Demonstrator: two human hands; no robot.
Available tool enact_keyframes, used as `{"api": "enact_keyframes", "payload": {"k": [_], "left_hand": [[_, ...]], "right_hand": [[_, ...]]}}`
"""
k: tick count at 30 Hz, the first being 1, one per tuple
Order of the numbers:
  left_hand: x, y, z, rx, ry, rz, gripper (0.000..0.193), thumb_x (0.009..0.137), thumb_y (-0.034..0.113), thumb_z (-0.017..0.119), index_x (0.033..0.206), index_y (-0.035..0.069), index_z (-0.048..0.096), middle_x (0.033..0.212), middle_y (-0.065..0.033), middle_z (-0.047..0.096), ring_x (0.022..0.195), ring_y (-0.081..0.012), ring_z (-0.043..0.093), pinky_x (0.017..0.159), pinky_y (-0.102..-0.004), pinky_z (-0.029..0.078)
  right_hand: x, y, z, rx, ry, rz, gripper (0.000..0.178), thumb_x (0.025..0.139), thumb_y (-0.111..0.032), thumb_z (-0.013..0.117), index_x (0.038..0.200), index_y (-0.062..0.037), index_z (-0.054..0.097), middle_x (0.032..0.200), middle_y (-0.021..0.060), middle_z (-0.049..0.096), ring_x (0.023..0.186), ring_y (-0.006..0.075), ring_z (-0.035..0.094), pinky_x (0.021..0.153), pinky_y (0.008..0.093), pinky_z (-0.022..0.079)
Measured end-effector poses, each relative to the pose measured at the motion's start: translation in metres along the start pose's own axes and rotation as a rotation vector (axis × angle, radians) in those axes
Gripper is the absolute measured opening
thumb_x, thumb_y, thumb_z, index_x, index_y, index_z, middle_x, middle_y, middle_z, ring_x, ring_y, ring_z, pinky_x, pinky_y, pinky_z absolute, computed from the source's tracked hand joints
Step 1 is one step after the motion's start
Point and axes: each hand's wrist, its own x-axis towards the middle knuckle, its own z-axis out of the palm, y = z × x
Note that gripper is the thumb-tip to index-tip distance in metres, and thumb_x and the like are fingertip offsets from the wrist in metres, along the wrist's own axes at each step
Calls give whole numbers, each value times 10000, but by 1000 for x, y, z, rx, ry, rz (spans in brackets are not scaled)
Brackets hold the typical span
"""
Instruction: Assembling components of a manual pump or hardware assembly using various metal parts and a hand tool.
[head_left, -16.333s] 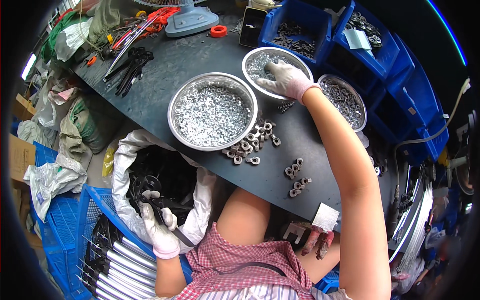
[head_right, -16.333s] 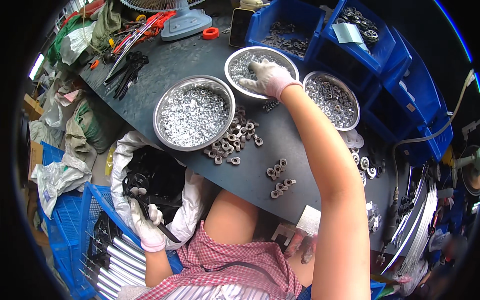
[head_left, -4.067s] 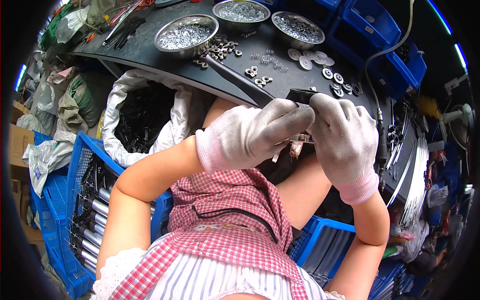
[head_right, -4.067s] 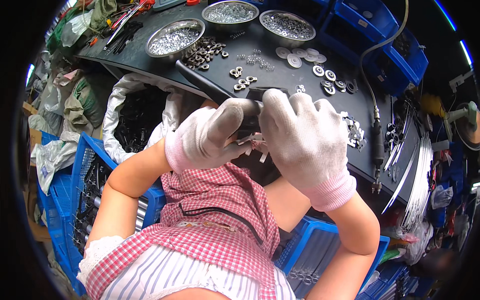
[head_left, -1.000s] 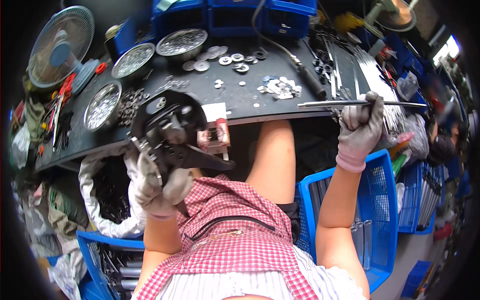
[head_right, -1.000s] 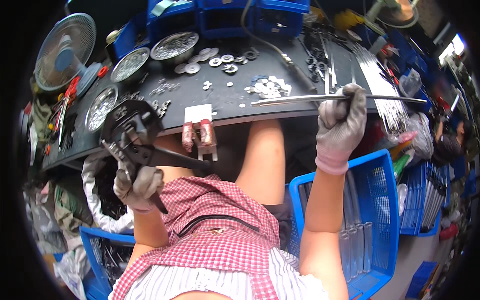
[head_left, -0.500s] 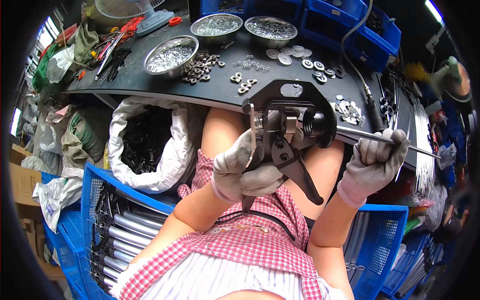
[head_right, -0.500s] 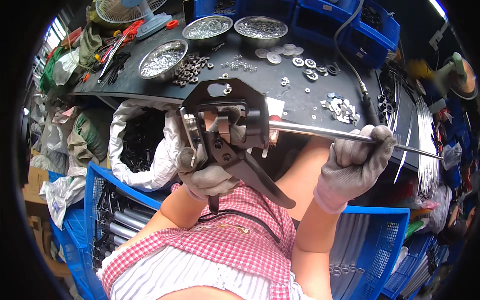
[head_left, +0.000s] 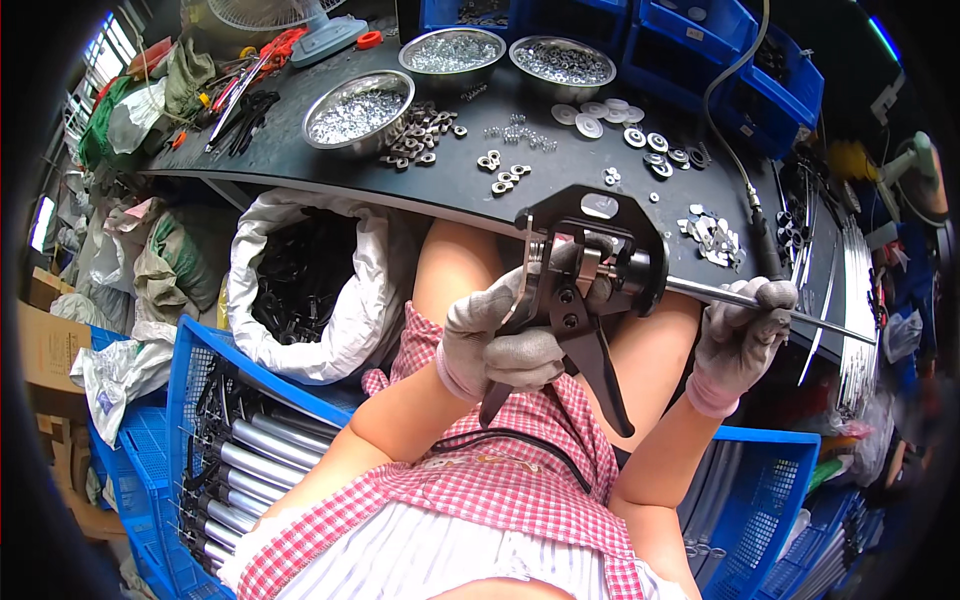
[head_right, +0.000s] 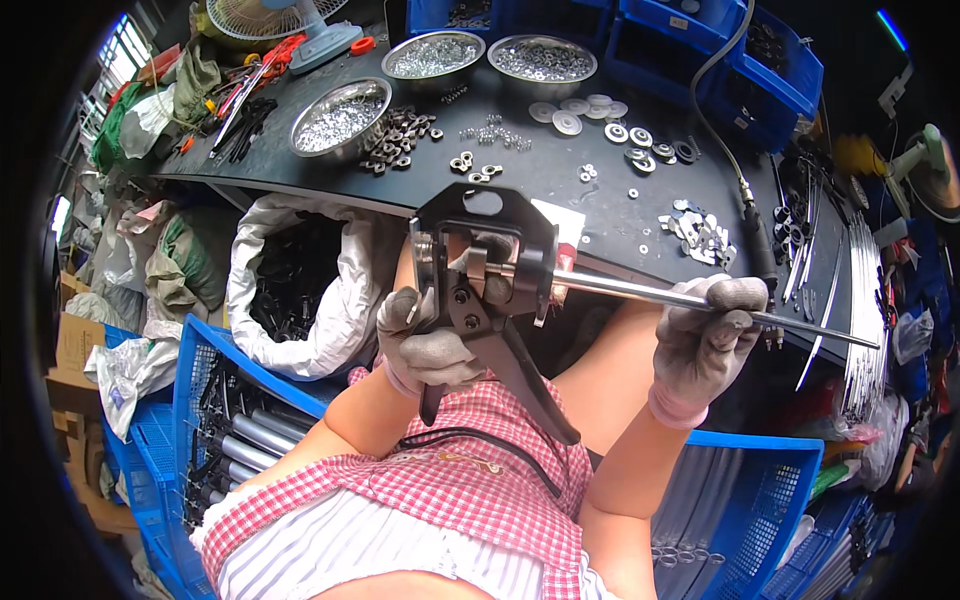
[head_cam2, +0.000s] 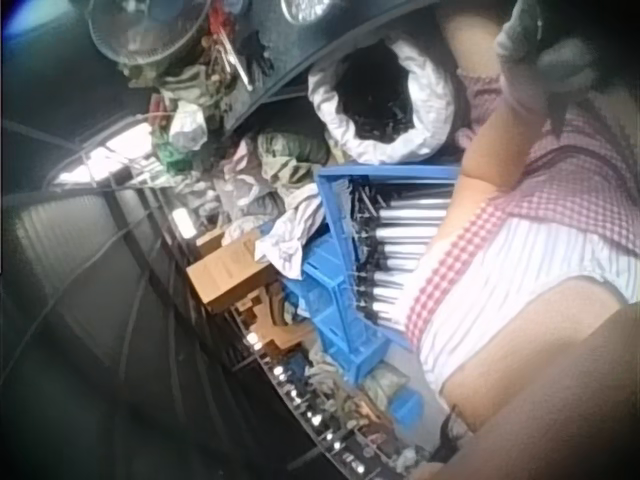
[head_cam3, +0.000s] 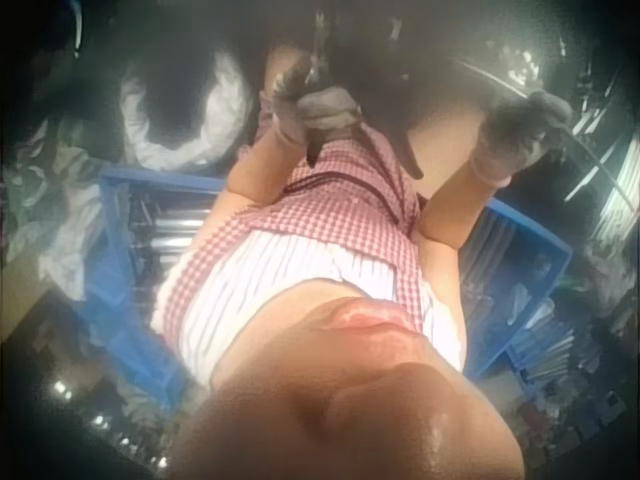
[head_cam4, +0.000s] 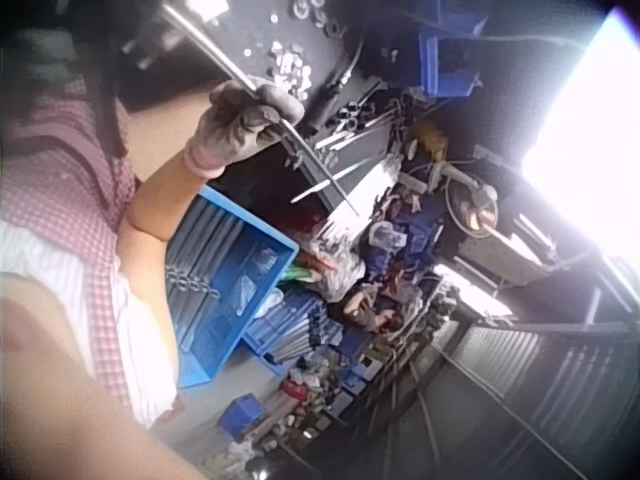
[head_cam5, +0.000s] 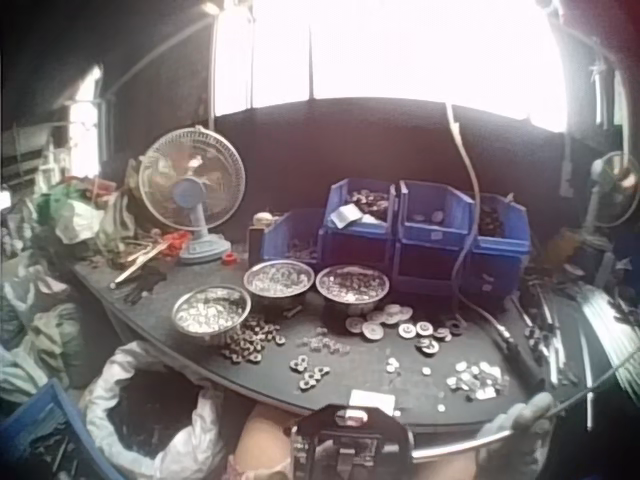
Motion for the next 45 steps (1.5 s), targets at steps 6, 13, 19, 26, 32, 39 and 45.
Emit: {"api": "enact_keyframes", "payload": {"k": [6, 13, 19, 26, 32, 39, 45], "left_hand": [[-5, -2, -11, 23, -6, -22, 633, 919, 201, 573, 1472, 173, 266, 1469, -113, 352, 396, -5, 297, 353, -171, 263], [-13, 17, -8, 338, 232, -47, 693, 902, 327, 580, 1452, 50, 261, 1373, -227, 439, 381, -14, 383, 344, -168, 301], [-16, 26, -9, 591, 374, -78, 805, 783, 334, 678, 1404, -30, 316, 1247, -291, 523, 440, -92, 471, 408, -228, 409], [-17, 27, 20, 581, 552, -47, 675, 872, 402, 595, 1325, -66, 417, 1160, -274, 579, 377, -14, 342, 328, -158, 223], [-39, 38, 8, 665, 645, -50, 541, 925, 309, 505, 1297, -76, 433, 1157, -228, 593, 834, -212, 659, 737, -313, 549], [-46, 35, 7, 283, 396, -48, 501, 948, 282, 402, 1330, -41, 427, 1286, -211, 531, 1188, -313, 533, 1041, -445, 397], [-41, 31, 25, 542, 680, -144, 576, 946, 409, 438, 1237, -87, 472, 801, -132, 614, 350, -48, 361, 322, -177, 243]], "right_hand": [[-4, -4, -2, -97, -44, 38, 315, 886, -272, 642, 969, 1, 507, 749, 120, 554, 554, 167, 540, 418, 250, 439], [-7, -8, -7, -98, -158, 327, 274, 876, -223, 667, 912, -24, 482, 748, 172, 562, 504, 177, 532, 387, 245, 406], [-12, 11, -9, 177, -151, 540, 170, 921, -164, 574, 957, -35, 470, 779, 191, 559, 545, 206, 548, 417, 262, 422], [-34, 18, 15, 50, -179, 412, 189, 934, -204, 550, 996, -31, 508, 785, 192, 551, 576, 223, 561, 467, 283, 476], [-38, -5, 37, -534, -447, 136, 123, 724, -185, 672, 688, -69, 660, 776, 127, 624, 657, 221, 581, 580, 309, 445], [-30, -25, 59, -855, -714, -41, 220, 437, -129, 712, 644, -117, 638, 640, 74, 568, 529, 225, 551, 459, 308, 393], [-36, -21, 56, -986, -867, -133, 221, 458, -85, 698, 663, -103, 618, 621, 56, 518, 492, 220, 504, 430, 320, 357]]}}
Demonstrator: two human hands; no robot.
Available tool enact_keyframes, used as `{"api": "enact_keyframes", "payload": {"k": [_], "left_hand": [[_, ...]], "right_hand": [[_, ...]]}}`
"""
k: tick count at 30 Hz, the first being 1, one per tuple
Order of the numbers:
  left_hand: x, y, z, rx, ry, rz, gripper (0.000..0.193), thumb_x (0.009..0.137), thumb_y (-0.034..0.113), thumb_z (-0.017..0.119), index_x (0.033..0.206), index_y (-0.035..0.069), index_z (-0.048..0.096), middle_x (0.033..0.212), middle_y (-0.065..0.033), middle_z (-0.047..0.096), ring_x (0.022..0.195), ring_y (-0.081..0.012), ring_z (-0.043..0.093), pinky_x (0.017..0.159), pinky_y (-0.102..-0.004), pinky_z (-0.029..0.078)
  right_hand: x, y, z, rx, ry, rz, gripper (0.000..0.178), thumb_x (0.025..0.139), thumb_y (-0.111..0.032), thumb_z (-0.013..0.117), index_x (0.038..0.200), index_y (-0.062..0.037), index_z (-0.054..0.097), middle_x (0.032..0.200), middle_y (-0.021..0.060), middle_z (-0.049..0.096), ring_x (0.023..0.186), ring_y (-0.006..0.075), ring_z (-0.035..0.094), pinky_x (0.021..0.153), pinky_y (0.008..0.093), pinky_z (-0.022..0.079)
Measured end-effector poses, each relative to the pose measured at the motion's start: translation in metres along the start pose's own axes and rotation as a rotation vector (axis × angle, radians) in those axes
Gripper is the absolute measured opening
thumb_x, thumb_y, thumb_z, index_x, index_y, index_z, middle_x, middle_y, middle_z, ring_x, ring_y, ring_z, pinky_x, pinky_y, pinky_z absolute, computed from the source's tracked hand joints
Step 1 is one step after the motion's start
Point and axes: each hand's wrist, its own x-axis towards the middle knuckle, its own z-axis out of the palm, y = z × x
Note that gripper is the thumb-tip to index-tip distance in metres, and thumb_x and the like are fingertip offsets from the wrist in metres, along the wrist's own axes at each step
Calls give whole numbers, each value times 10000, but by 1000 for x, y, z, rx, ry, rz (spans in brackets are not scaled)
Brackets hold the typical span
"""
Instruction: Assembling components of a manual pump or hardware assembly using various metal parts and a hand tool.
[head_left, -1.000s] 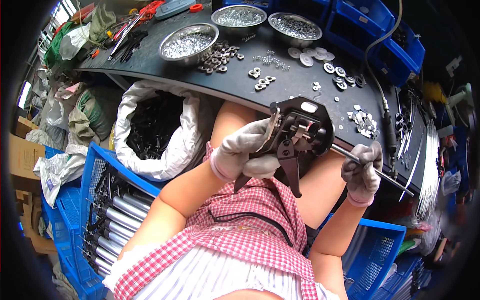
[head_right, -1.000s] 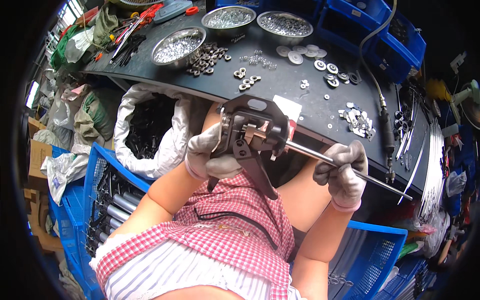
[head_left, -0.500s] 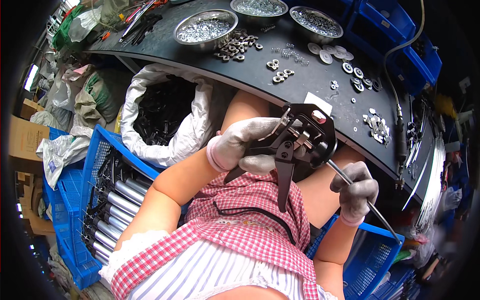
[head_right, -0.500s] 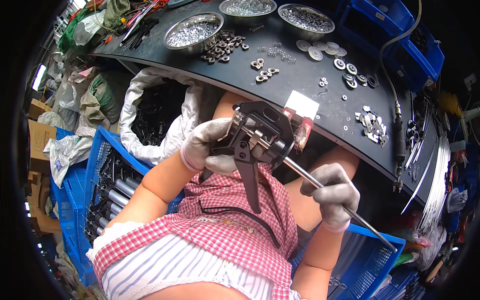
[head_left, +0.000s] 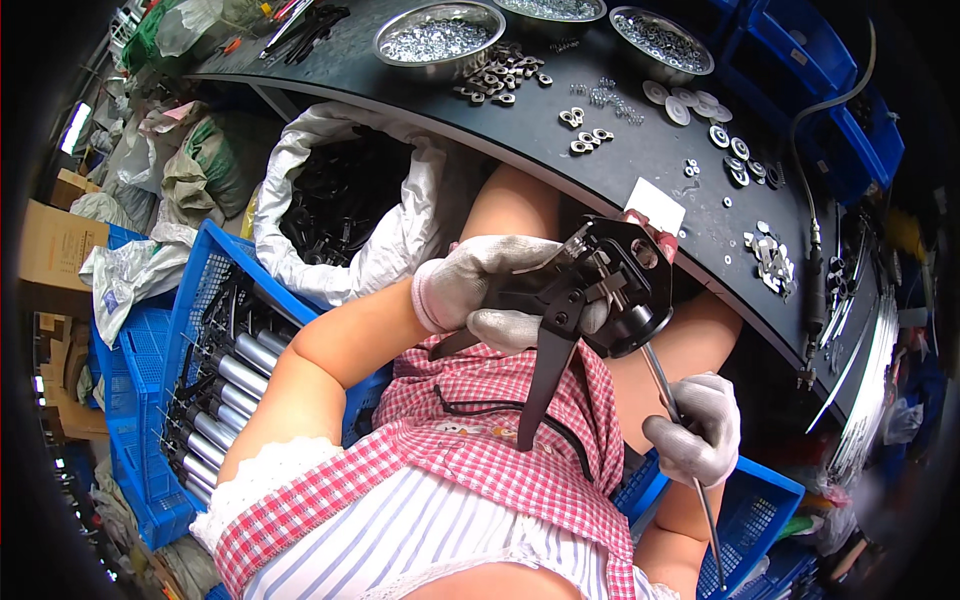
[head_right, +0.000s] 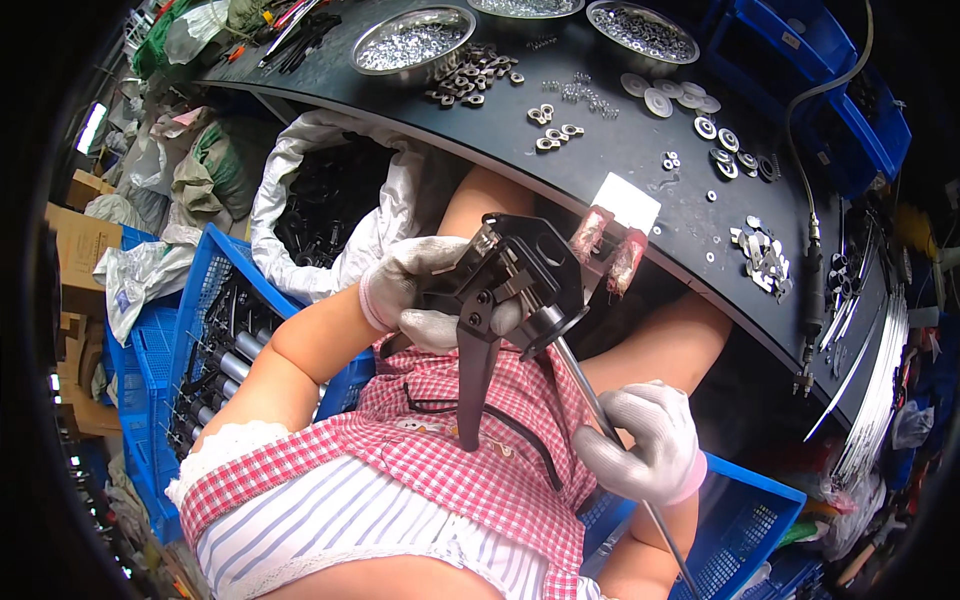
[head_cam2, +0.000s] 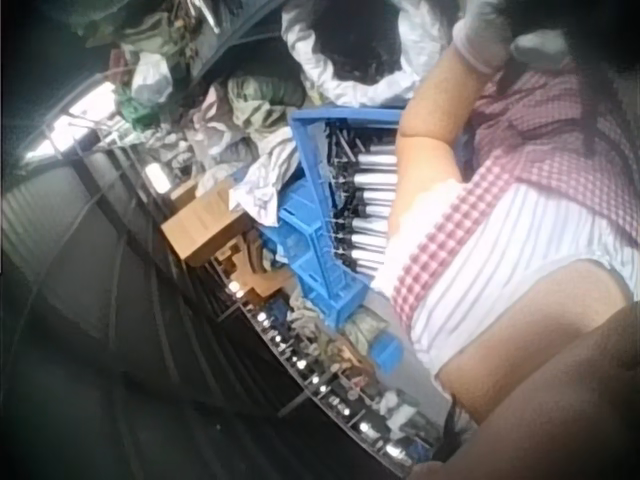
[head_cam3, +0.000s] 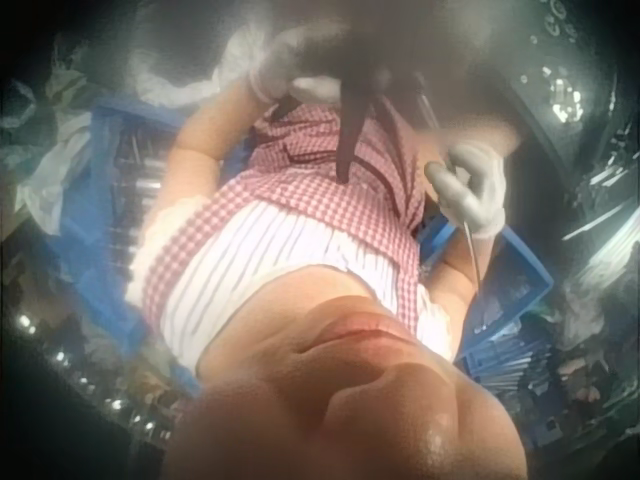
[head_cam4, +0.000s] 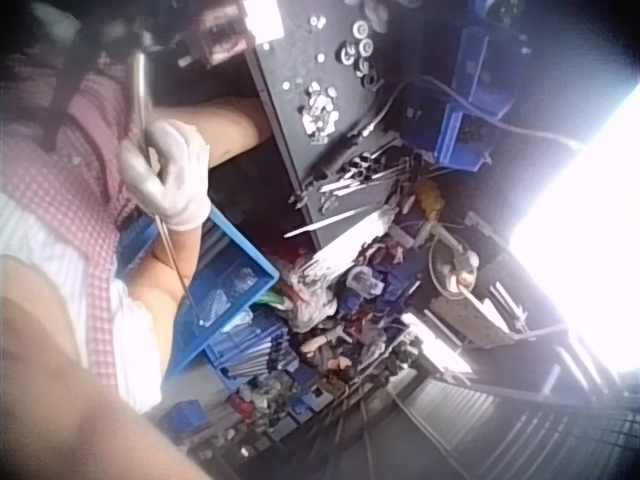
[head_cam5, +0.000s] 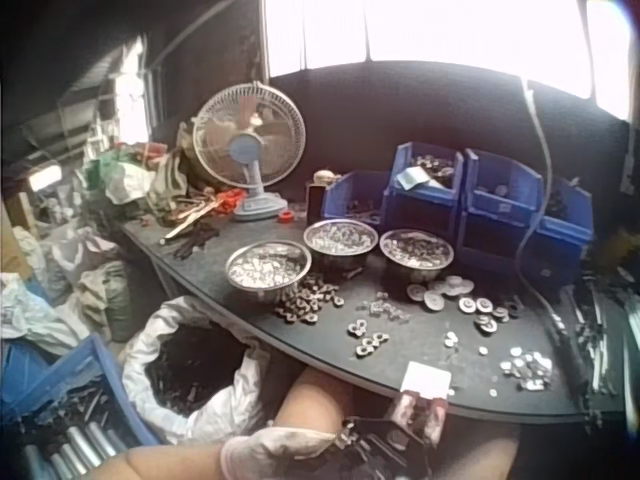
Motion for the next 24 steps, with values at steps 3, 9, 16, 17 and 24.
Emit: {"api": "enact_keyframes", "payload": {"k": [3, 9, 16, 17, 24], "left_hand": [[7, -2, -35, -601, -480, -228, 497, 936, 294, 405, 1278, -59, 476, 1164, -217, 598, 1022, -254, 621, 901, -366, 490], [6, -3, -19, -238, -237, -115, 515, 958, 334, 383, 1257, -75, 475, 1041, -200, 619, 702, -167, 519, 614, -281, 391], [3, -4, -8, -28, -109, -45, 527, 984, 360, 346, 1238, -82, 478, 946, -182, 642, 396, -84, 437, 331, -194, 299], [2, -5, -11, -189, -218, -77, 513, 989, 347, 332, 1241, -74, 483, 976, -183, 644, 409, -88, 457, 334, -192, 306], [2, -7, -1, -39, 102, -78, 580, 968, 416, 370, 1246, -86, 455, 737, -154, 615, 339, -63, 325, 309, -195, 234]], "right_hand": [[1, 8, 3, 7, -42, -41, 259, 497, -66, 702, 744, -100, 630, 617, 51, 489, 495, 222, 500, 436, 318, 366], [0, 12, -5, 124, -2, -23, 291, 536, -76, 665, 824, -108, 685, 673, 75, 514, 528, 240, 531, 459, 330, 397], [-8, 9, -1, 405, 26, 225, 191, 629, -73, 600, 802, -75, 683, 792, 102, 576, 693, 240, 573, 584, 333, 443], [-13, 8, 3, 473, 63, 330, 147, 697, -101, 557, 779, -61, 672, 801, 112, 582, 730, 229, 563, 633, 325, 443], [-22, 17, 27, 1402, 436, 828, 328, 903, -355, 528, 802, -44, 505, 874, 96, 511, 706, 149, 462, 615, 241, 399]]}}
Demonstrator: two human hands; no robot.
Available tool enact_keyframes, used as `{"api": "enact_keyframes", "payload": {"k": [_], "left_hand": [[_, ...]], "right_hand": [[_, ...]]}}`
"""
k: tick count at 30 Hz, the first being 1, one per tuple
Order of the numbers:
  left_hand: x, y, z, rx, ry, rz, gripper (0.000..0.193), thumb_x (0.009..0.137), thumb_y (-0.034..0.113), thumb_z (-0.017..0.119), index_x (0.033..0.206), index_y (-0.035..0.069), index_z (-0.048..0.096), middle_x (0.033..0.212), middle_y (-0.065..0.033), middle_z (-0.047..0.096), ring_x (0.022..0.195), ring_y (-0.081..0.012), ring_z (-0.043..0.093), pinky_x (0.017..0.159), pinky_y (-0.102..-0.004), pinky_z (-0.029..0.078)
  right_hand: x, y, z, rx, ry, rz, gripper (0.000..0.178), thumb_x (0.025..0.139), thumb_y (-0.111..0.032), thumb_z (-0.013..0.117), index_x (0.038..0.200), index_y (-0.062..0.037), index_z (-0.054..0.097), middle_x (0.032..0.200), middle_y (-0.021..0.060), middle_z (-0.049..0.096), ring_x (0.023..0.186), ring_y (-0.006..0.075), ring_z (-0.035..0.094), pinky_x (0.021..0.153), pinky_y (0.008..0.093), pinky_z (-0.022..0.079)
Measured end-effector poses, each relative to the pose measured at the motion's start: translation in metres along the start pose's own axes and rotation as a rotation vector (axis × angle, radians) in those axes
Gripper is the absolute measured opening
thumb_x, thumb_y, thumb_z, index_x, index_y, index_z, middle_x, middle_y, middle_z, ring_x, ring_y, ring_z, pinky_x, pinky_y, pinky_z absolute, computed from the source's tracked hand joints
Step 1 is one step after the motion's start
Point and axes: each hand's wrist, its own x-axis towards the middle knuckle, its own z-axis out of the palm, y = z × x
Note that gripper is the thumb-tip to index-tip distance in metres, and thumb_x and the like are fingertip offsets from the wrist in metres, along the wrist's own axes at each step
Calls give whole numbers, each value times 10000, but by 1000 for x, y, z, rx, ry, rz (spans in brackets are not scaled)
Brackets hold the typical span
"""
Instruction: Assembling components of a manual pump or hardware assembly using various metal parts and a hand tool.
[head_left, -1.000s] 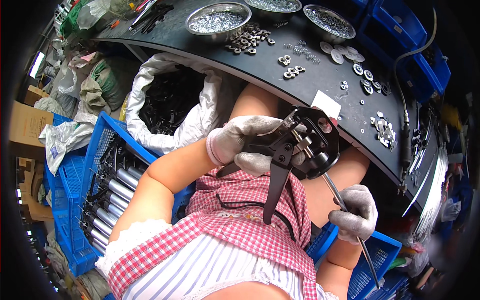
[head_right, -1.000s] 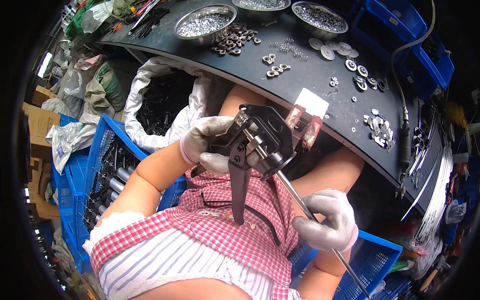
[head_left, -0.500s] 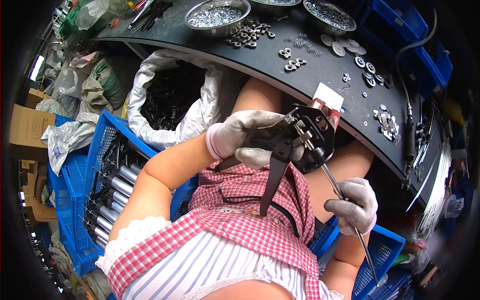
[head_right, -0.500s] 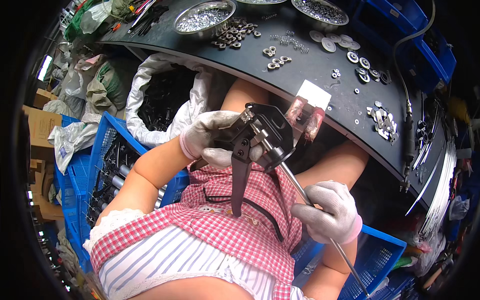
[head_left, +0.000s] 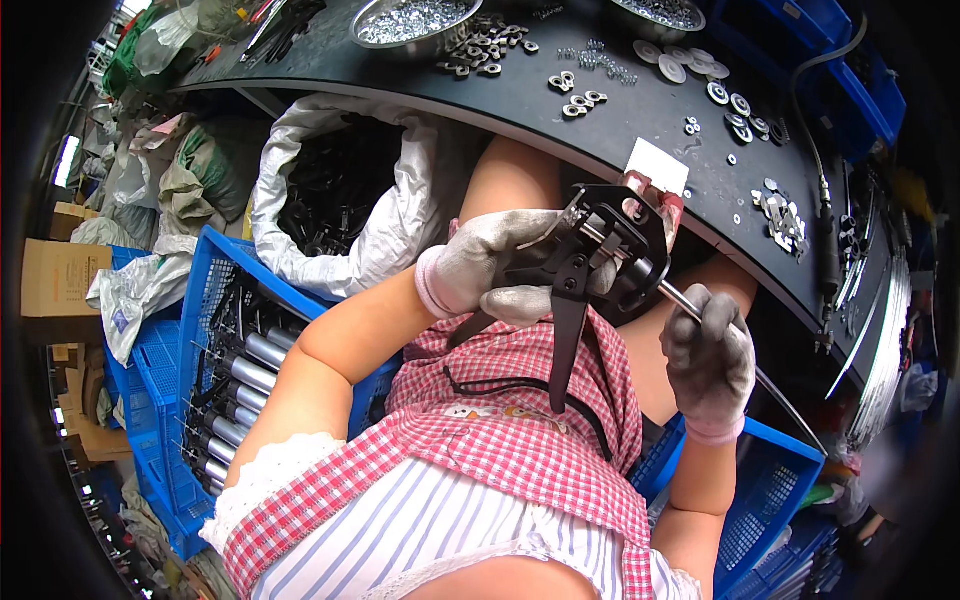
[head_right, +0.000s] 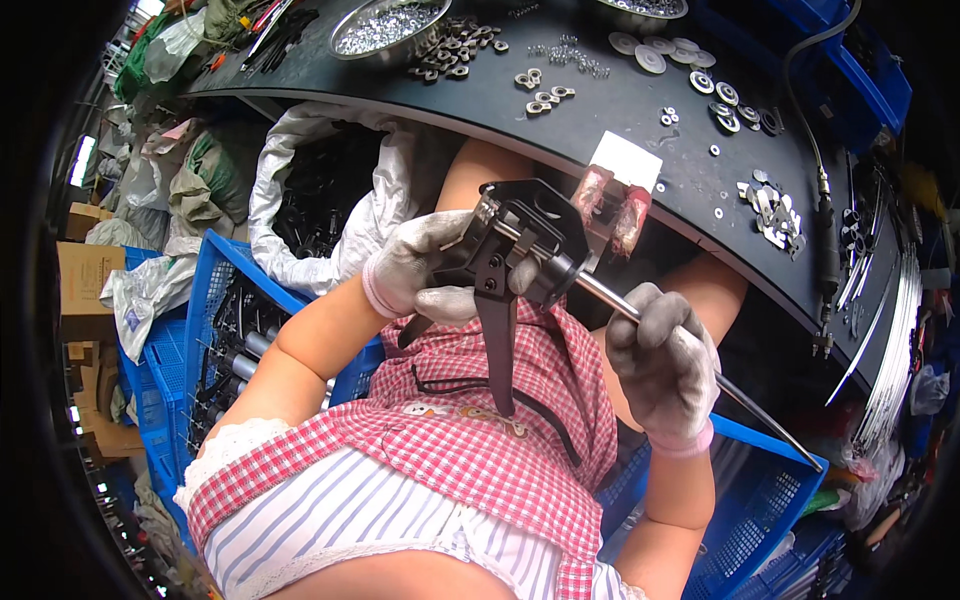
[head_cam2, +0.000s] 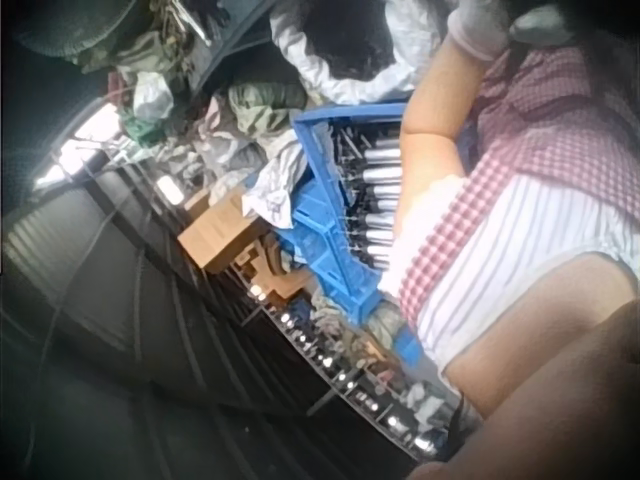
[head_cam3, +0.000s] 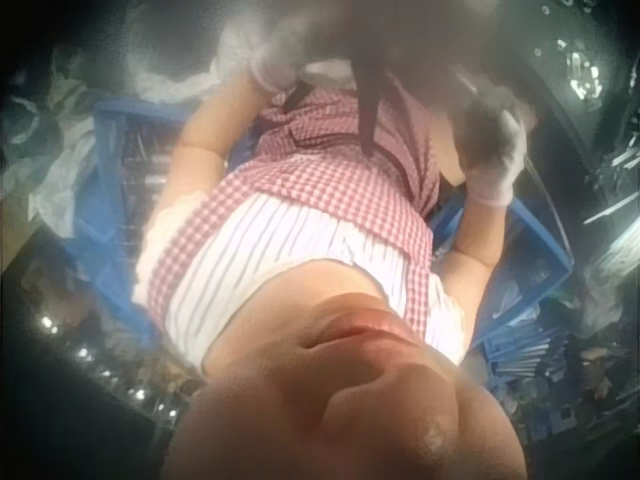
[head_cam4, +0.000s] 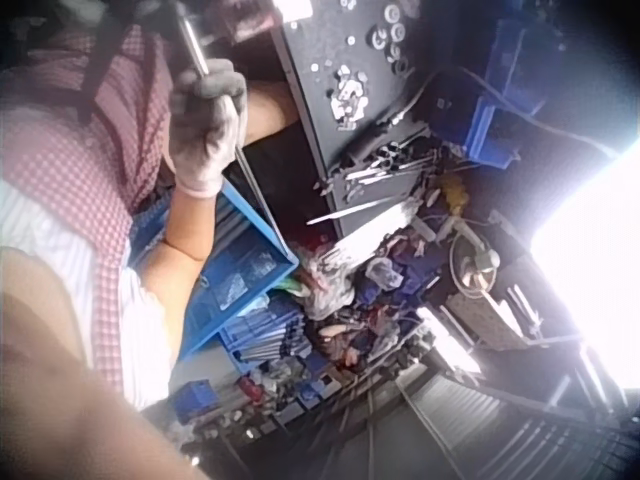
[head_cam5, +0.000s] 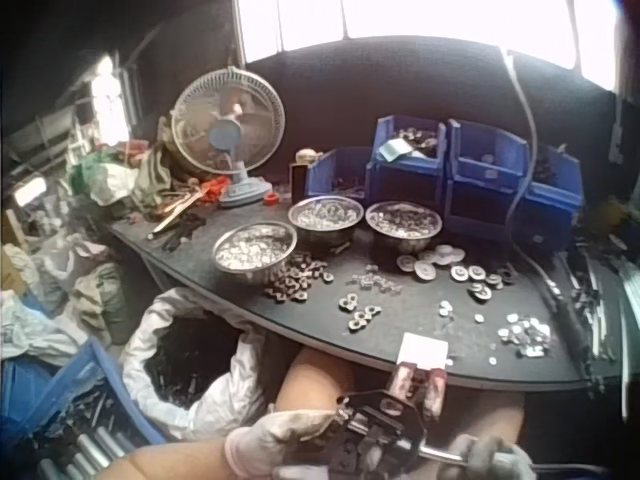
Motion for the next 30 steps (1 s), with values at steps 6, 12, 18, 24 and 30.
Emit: {"api": "enact_keyframes", "payload": {"k": [6, 12, 18, 24, 30], "left_hand": [[-1, -8, -7, 197, -139, 85, 628, 948, 464, 429, 1277, -72, 443, 1024, -214, 626, 395, -60, 392, 342, -177, 307], [-3, -29, 4, 75, -237, -15, 618, 960, 479, 381, 1244, -62, 474, 809, -93, 617, 393, -54, 366, 369, -192, 282], [-34, -11, -8, 129, -48, 206, 544, 957, 465, 351, 1261, 40, 501, 1048, -158, 650, 380, -44, 315, 352, -200, 222], [-68, 22, -44, -200, -129, 408, 500, 974, 403, 341, 1277, 33, 488, 1093, -164, 624, 356, -41, 270, 333, -192, 175], [-69, 27, -41, -84, -153, 596, 545, 971, 406, 325, 1306, -7, 446, 1141, -180, 582, 352, -49, 298, 320, -196, 177]], "right_hand": [[-9, 20, 7, -154, -135, -128, 296, 910, -354, 539, 919, -57, 530, 935, 110, 513, 724, 151, 471, 605, 254, 404], [2, 23, 34, -68, -27, -155, 285, 886, -321, 590, 943, -63, 484, 958, 115, 545, 787, 152, 532, 659, 242, 433], [-24, 0, -21, -199, -37, -333, 438, 857, -254, 678, 1191, -64, 468, 785, 5, 452, 624, 113, 412, 524, 218, 339], [-37, -40, -68, -10, 102, -612, 318, 983, -300, 480, 1063, -14, 592, 716, 42, 464, 518, 112, 311, 478, 242, 275], [3, -26, -74, -1, 30, -590, 323, 1000, -299, 439, 1078, -23, 587, 758, 36, 483, 524, 101, 288, 508, 249, 272]]}}
